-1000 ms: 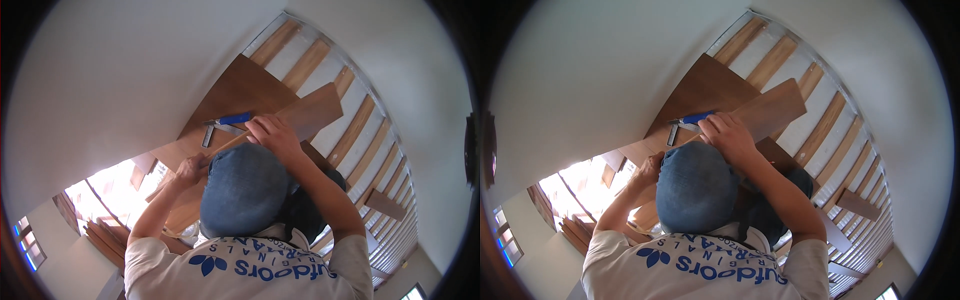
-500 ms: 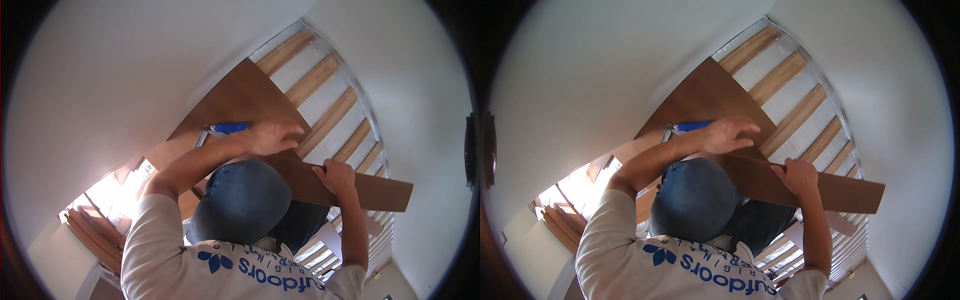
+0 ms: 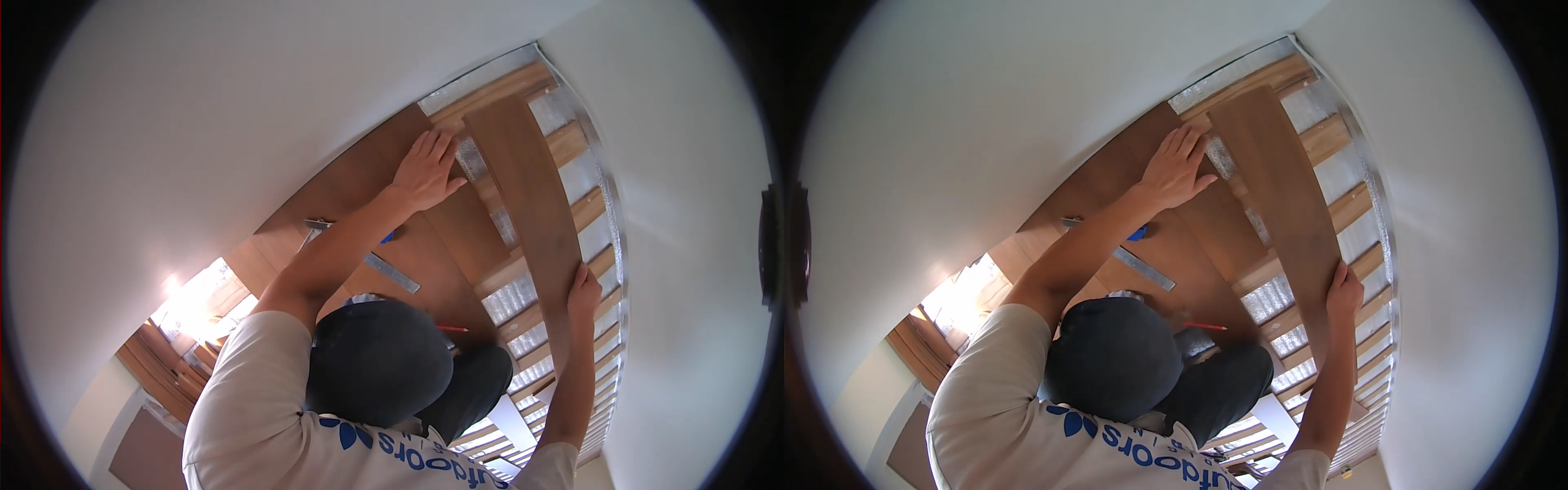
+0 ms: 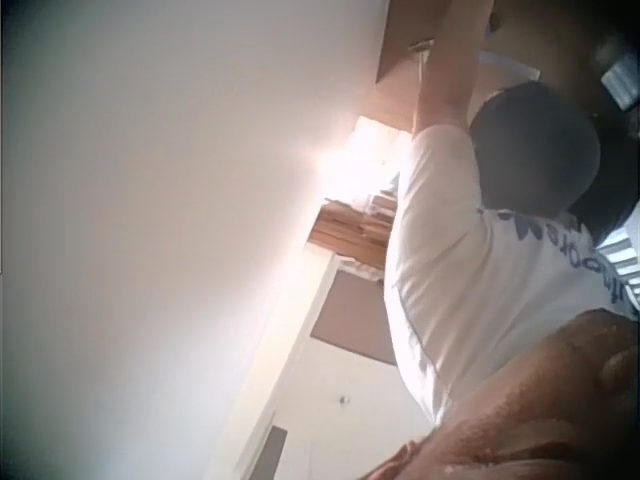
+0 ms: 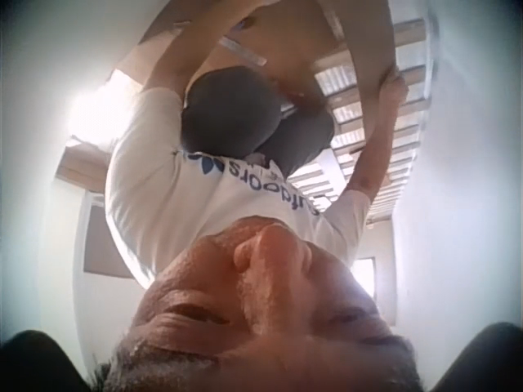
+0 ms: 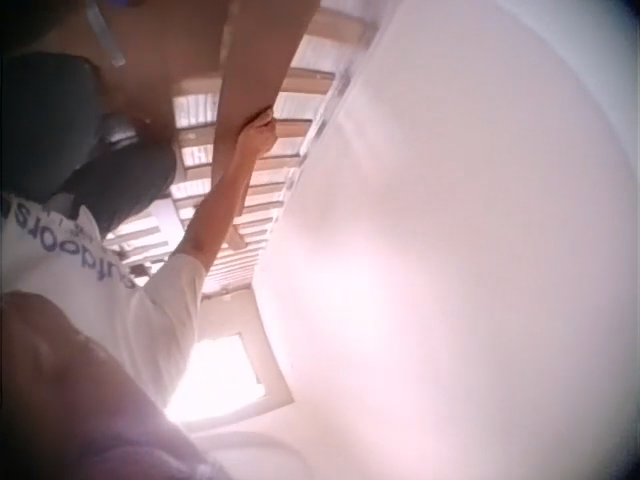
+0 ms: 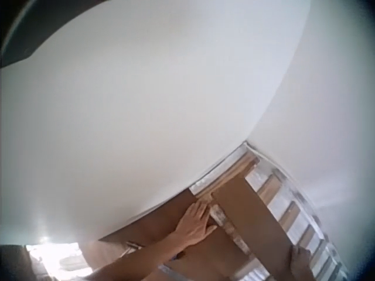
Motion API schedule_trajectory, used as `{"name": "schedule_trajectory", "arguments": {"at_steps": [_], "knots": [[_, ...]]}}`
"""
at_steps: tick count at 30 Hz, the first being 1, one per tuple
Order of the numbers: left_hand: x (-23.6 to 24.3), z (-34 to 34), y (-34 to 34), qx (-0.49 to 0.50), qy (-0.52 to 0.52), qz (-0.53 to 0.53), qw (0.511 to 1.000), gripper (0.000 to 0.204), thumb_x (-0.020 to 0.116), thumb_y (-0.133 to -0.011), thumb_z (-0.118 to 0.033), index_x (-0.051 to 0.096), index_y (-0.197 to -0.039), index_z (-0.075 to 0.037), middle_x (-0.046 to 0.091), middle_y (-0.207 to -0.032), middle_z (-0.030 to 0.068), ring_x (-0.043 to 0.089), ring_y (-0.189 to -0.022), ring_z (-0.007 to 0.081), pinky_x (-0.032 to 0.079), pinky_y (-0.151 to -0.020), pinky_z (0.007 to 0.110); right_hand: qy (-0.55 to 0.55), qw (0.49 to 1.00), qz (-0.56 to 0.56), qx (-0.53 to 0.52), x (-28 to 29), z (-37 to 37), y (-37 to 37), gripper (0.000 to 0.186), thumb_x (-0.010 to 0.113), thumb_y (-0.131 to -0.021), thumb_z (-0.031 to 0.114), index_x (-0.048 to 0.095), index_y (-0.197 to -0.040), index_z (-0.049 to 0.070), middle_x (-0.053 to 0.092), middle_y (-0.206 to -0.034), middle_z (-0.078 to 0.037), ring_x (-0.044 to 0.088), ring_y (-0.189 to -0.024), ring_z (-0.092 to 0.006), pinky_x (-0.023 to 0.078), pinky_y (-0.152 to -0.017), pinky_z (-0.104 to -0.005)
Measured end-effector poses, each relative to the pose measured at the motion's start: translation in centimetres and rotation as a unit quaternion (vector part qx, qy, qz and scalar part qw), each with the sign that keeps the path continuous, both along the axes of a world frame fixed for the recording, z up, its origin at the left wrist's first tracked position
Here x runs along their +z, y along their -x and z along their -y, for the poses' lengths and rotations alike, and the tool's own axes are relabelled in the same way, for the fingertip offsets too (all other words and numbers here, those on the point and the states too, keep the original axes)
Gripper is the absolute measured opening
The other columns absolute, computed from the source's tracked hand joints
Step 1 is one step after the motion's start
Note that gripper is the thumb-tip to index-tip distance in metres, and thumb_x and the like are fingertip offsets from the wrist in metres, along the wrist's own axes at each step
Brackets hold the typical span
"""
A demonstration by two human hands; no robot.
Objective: The person prepares and installs floor panels by cutting them with a table saw, carrying them to the work area, and positioning them on the subfloor using a square and pencil for alignment.
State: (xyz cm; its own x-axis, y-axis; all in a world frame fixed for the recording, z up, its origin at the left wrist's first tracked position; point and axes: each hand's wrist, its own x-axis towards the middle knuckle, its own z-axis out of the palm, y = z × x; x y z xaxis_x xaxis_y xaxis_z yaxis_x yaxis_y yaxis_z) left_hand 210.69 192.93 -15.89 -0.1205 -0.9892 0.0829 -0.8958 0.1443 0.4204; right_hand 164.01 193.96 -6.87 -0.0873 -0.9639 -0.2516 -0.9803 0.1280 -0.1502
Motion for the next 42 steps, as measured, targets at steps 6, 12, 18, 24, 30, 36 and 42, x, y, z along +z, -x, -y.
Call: {"name": "schedule_trajectory", "arguments": {"at_steps": [6,12,18,24,30,36,42], "knots": [[-2.8,-0.7,-0.4,0.004,0.012,0.049,0.999,0.075,0.062,-0.100,-0.051,0.050,-0.152,0.002,0.042,-0.162,0.0167,0.033,-0.155,0.0327,0.030,-0.127,0.047,-0.043,0.998,0.035,0.000,-5.8,5.2,-4.0,0.056,0.045,-0.111,0.049,0.076,-0.107,0.003,0.073,-0.095,-0.030,0.069,-0.093,-0.0516,0.054,-0.080,-0.0568],[-2.7,-0.5,-0.7,0.009,0.000,0.008,1.000,0.072,0.067,-0.098,-0.048,0.052,-0.150,0.001,0.044,-0.160,0.0162,0.037,-0.152,0.0337,0.033,-0.125,0.048,-0.072,0.997,0.002,0.011,-8.7,6.8,-5.6,0.054,0.046,-0.110,0.051,0.077,-0.111,0.007,0.074,-0.098,-0.028,0.070,-0.096,-0.0498,0.055,-0.083,-0.0557],[-2.5,-0.3,-1.1,0.013,0.006,-0.030,0.999,0.072,0.070,-0.096,-0.046,0.053,-0.149,-0.002,0.044,-0.160,0.0154,0.039,-0.150,0.0339,0.035,-0.124,0.048,-0.064,0.998,0.005,0.021,-10.7,6.7,-6.0,0.051,0.046,-0.110,0.049,0.078,-0.112,0.009,0.075,-0.098,-0.026,0.071,-0.095,-0.0487,0.056,-0.082,-0.0553],[-2.4,0.2,-0.5,-0.007,0.025,0.024,0.999,0.072,0.071,-0.095,-0.045,0.053,-0.150,-0.002,0.041,-0.164,0.0153,0.041,-0.149,0.0339,0.037,-0.121,0.047,-0.056,0.998,0.009,0.032,-9.9,5.8,-6.0,0.048,0.048,-0.110,0.046,0.077,-0.111,0.009,0.074,-0.094,-0.026,0.070,-0.089,-0.0495,0.056,-0.076,-0.0557],[-2.4,-0.3,-0.9,0.004,0.018,0.035,0.999,0.072,0.070,-0.095,-0.045,0.053,-0.149,-0.001,0.042,-0.163,0.0171,0.041,-0.149,0.0339,0.036,-0.122,0.046,-0.033,0.998,0.004,0.054,-10.4,5.4,-7.0,0.046,0.048,-0.110,0.045,0.077,-0.109,0.009,0.074,-0.090,-0.025,0.070,-0.084,-0.0498,0.056,-0.072,-0.0571],[-2.6,0.0,-0.6,0.004,0.019,0.033,0.999,0.068,0.070,-0.095,-0.044,0.056,-0.148,-0.004,0.044,-0.162,0.0176,0.041,-0.149,0.0341,0.036,-0.122,0.047,0.017,0.996,-0.001,0.089,-11.6,4.9,-5.9,0.042,0.051,-0.109,0.043,0.074,-0.096,0.010,0.073,-0.083,-0.024,0.069,-0.075,-0.0499,0.055,-0.064,-0.0576],[-2.8,0.0,-0.5,0.005,0.026,0.033,0.999,0.067,0.070,-0.094,-0.043,0.056,-0.148,-0.006,0.044,-0.161,0.0172,0.041,-0.149,0.0339,0.037,-0.121,0.047,0.033,0.991,-0.019,0.126,-11.4,5.0,-5.9,0.039,0.053,-0.108,0.038,0.071,-0.092,0.008,0.072,-0.088,-0.022,0.069,-0.081,-0.0473,0.056,-0.069,-0.0564]]}}
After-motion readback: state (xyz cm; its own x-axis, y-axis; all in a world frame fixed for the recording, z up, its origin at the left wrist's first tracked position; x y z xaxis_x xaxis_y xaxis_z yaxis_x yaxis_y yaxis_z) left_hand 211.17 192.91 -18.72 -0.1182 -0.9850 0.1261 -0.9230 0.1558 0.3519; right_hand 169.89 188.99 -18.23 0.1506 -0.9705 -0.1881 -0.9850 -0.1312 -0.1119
